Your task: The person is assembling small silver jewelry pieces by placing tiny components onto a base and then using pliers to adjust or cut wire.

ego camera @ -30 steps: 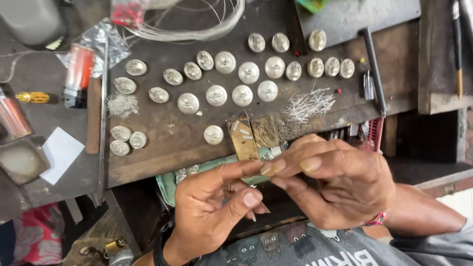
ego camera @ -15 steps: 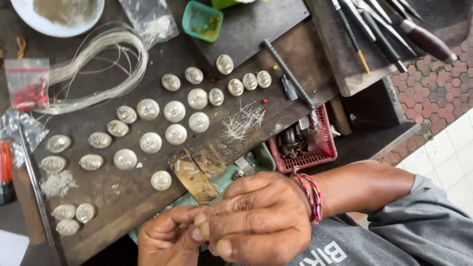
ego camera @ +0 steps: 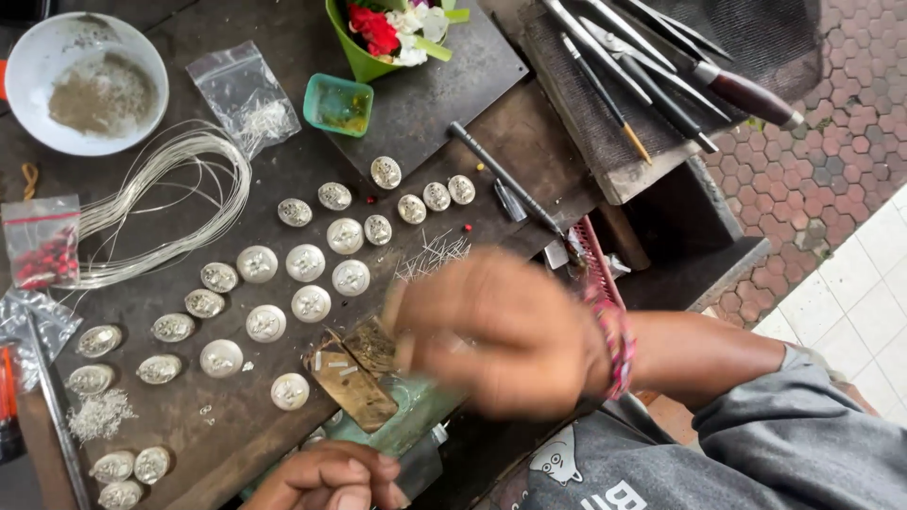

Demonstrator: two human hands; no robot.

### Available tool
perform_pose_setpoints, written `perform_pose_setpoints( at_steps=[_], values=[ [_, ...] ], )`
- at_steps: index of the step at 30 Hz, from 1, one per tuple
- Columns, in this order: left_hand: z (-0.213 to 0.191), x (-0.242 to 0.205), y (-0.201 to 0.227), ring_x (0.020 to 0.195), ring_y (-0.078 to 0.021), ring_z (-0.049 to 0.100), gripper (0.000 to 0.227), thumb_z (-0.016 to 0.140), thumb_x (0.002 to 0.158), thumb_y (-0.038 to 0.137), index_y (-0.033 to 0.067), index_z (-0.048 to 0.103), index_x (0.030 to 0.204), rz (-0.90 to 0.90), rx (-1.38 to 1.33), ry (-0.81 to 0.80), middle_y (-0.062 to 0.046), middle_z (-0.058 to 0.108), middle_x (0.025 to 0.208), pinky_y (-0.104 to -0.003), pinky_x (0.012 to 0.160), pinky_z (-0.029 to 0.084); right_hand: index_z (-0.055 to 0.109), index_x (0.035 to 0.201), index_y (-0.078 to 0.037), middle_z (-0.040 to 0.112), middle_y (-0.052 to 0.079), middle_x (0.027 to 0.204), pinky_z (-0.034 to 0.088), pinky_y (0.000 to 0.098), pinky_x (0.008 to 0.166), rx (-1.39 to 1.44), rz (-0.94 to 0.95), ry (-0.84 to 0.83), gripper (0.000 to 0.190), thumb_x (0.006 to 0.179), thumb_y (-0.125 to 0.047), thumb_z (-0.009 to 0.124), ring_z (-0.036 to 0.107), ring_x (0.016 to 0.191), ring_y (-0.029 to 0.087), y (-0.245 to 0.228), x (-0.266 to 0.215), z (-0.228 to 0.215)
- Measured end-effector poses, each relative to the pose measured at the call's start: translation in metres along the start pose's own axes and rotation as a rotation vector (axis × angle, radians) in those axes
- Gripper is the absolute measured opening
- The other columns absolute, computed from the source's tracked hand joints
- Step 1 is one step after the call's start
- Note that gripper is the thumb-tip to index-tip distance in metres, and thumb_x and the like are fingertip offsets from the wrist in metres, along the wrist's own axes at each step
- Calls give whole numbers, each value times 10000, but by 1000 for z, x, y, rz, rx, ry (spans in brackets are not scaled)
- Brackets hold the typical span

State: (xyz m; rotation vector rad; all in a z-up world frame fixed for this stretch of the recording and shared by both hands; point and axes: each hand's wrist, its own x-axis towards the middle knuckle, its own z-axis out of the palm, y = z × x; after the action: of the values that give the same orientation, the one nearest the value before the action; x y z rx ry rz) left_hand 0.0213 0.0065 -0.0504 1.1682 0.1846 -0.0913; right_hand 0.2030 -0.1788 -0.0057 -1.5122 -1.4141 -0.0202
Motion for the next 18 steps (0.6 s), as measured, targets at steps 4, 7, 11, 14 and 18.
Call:
perform_pose_setpoints(
  at_steps=[4, 7, 11, 14, 18],
  values=[
    [5, -2, -6, 603, -299, 723, 90, 612, 737, 2, -34, 609, 819, 27, -42, 89, -234, 679, 817, -322, 556, 630, 586, 806, 32, 596, 173, 879, 522, 438, 778, -718, 61, 164, 58, 852, 66, 577, 606, 831, 320, 18, 10, -54],
    [11, -3, -5, 603, -245, 711, 59, 606, 748, 43, 0, 595, 788, 49, 51, 160, -201, 686, 777, -275, 563, 625, 584, 988, 32, 601, 177, 986, 407, 424, 762, -1040, 310, 77, 158, 859, 62, 670, 536, 906, 340, 40, -9, -98],
    [12, -3, 1, 595, -253, 735, 48, 608, 724, 11, 0, 618, 769, -20, 102, 189, -190, 708, 761, -289, 565, 615, 652, 1015, -35, 664, 97, 888, 453, 403, 611, -1192, 404, -20, 181, 838, -17, 685, 612, 767, 315, 74, -20, -125],
    [20, 0, 6, 597, -238, 726, 64, 614, 726, 22, -16, 620, 777, 36, 118, 198, -193, 697, 754, -284, 581, 617, 651, 989, -77, 655, 66, 860, 445, 408, 541, -1240, 453, -78, 202, 788, -59, 655, 601, 742, 309, 88, -20, -130],
    [41, 2, 17, 540, -209, 696, 40, 622, 709, 26, -8, 643, 715, 5, 182, 395, -155, 705, 700, -267, 525, 612, 676, 1000, -206, 641, 46, 860, 441, 381, 500, -1448, 452, -170, 233, 774, -167, 631, 599, 733, 286, 95, -18, -129]
  ],
)
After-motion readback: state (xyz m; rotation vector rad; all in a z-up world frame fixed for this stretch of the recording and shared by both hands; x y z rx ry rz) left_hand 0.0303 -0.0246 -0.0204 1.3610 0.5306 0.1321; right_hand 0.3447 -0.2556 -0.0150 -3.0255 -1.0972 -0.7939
